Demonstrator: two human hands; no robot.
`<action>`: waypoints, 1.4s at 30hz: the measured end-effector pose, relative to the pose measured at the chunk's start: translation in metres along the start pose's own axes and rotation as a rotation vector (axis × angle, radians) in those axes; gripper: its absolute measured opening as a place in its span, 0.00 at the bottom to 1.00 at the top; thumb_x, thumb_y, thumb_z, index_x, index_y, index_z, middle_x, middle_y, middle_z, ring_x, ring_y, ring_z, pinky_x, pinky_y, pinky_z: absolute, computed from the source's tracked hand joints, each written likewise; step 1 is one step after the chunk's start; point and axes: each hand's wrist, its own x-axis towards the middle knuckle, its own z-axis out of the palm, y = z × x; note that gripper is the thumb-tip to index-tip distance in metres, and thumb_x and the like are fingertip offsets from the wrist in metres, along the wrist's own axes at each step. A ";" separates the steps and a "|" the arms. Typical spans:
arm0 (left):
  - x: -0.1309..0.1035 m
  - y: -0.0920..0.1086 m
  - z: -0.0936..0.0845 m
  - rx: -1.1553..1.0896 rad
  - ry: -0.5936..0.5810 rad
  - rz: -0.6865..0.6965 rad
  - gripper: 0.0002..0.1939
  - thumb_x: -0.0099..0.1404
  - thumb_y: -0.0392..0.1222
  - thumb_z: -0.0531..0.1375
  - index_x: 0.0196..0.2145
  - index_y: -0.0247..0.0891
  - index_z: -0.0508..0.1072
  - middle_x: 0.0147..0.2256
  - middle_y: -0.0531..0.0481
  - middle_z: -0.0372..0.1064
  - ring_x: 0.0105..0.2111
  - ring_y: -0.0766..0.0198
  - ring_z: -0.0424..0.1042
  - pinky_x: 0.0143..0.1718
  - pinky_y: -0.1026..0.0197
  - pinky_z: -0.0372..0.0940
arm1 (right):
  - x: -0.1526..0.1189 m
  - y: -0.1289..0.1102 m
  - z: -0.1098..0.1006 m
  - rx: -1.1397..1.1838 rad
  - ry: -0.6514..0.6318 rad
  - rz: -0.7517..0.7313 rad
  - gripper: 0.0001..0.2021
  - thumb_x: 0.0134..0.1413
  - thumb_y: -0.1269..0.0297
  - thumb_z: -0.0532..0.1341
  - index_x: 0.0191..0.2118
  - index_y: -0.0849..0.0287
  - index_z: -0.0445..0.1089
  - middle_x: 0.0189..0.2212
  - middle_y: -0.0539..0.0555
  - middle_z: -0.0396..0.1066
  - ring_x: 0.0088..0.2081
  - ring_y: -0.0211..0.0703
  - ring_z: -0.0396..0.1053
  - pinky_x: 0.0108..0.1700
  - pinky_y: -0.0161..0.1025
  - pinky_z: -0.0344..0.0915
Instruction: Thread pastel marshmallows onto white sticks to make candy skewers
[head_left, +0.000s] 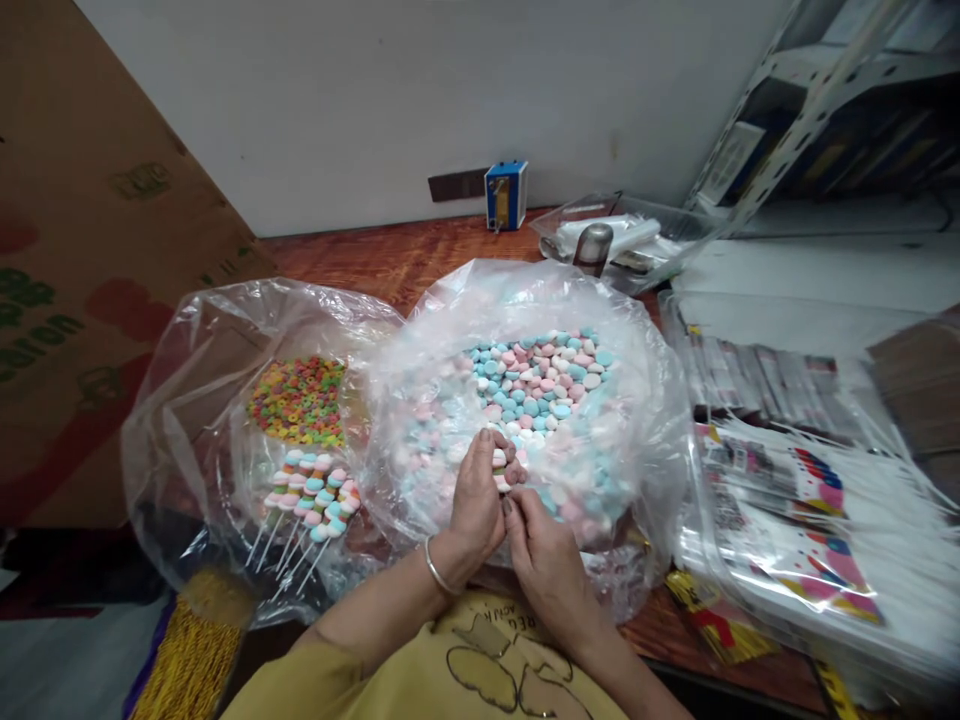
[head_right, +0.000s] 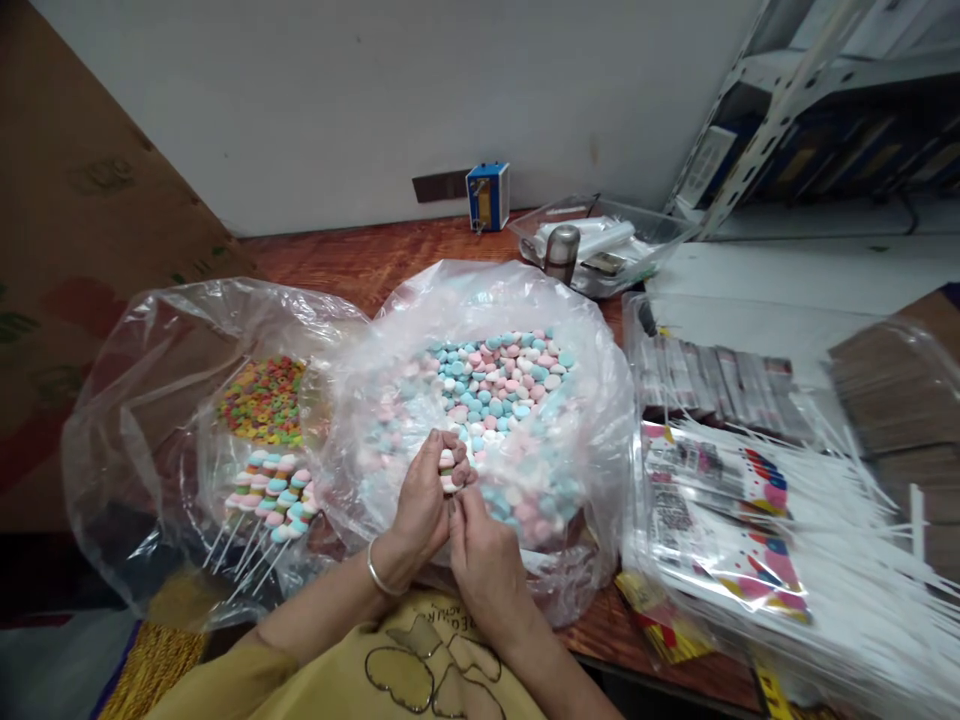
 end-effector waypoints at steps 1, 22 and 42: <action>-0.001 -0.003 0.000 0.026 0.005 -0.001 0.21 0.64 0.60 0.66 0.36 0.39 0.67 0.28 0.56 0.63 0.22 0.74 0.61 0.25 0.69 0.58 | 0.000 0.001 0.002 -0.023 0.014 -0.007 0.11 0.71 0.64 0.51 0.39 0.56 0.68 0.25 0.52 0.73 0.25 0.45 0.71 0.27 0.37 0.59; 0.106 0.067 0.013 1.295 -0.249 0.576 0.10 0.71 0.40 0.59 0.47 0.39 0.78 0.48 0.43 0.76 0.49 0.56 0.73 0.55 0.56 0.64 | 0.027 0.034 0.000 1.244 -0.082 0.522 0.21 0.55 0.41 0.67 0.34 0.55 0.65 0.11 0.34 0.49 0.10 0.26 0.37 0.12 0.27 0.41; 0.169 0.070 0.009 1.745 -0.120 0.489 0.05 0.64 0.36 0.63 0.37 0.37 0.78 0.33 0.48 0.77 0.35 0.59 0.74 0.41 0.60 0.65 | 0.028 0.037 0.001 1.355 -0.126 0.539 0.21 0.53 0.44 0.70 0.33 0.57 0.67 0.11 0.36 0.54 0.10 0.24 0.40 0.13 0.25 0.42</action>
